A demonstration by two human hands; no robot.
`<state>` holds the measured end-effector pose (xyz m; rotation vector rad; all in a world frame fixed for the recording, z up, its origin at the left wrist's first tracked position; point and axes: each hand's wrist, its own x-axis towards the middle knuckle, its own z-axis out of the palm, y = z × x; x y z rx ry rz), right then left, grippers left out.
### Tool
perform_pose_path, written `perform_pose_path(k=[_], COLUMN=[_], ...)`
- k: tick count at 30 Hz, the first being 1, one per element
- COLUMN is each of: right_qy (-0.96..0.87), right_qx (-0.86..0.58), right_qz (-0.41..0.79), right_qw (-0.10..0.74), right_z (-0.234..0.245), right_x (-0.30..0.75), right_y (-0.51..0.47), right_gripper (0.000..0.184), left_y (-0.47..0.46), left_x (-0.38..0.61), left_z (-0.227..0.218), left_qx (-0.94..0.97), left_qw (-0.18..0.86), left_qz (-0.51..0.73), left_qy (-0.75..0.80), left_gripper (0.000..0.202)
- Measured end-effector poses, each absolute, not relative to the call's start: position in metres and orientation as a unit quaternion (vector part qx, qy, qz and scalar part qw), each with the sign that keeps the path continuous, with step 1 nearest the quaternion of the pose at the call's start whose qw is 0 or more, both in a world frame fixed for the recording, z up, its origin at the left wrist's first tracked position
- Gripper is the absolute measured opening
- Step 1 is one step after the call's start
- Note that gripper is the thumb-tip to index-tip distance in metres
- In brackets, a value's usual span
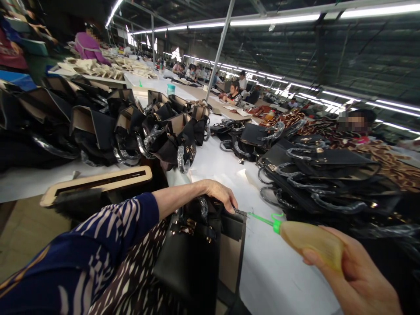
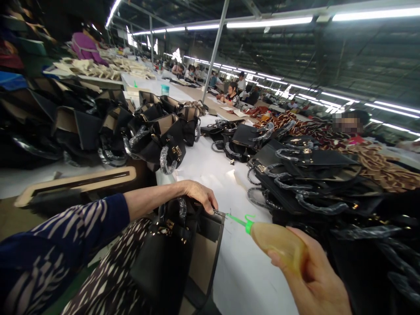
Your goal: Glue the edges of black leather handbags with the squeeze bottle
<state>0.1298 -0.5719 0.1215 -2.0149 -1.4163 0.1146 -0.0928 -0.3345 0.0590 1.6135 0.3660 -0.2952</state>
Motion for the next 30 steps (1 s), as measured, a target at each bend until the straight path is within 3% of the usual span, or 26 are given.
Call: perform_pose_path(k=[30], right_qy=[-0.482], right_qx=[-0.809], right_qz=[0.135], right_qw=[0.307], right_z=[0.116], right_x=[0.124], right_y=[-0.575], right_gripper=[0.063], left_y=[-0.336], left_x=[-0.092], left_z=[0.058], left_qx=[0.718], left_qw=[0.665], left_qz=[-0.126], left_qy=[0.162], left_gripper=[0.026])
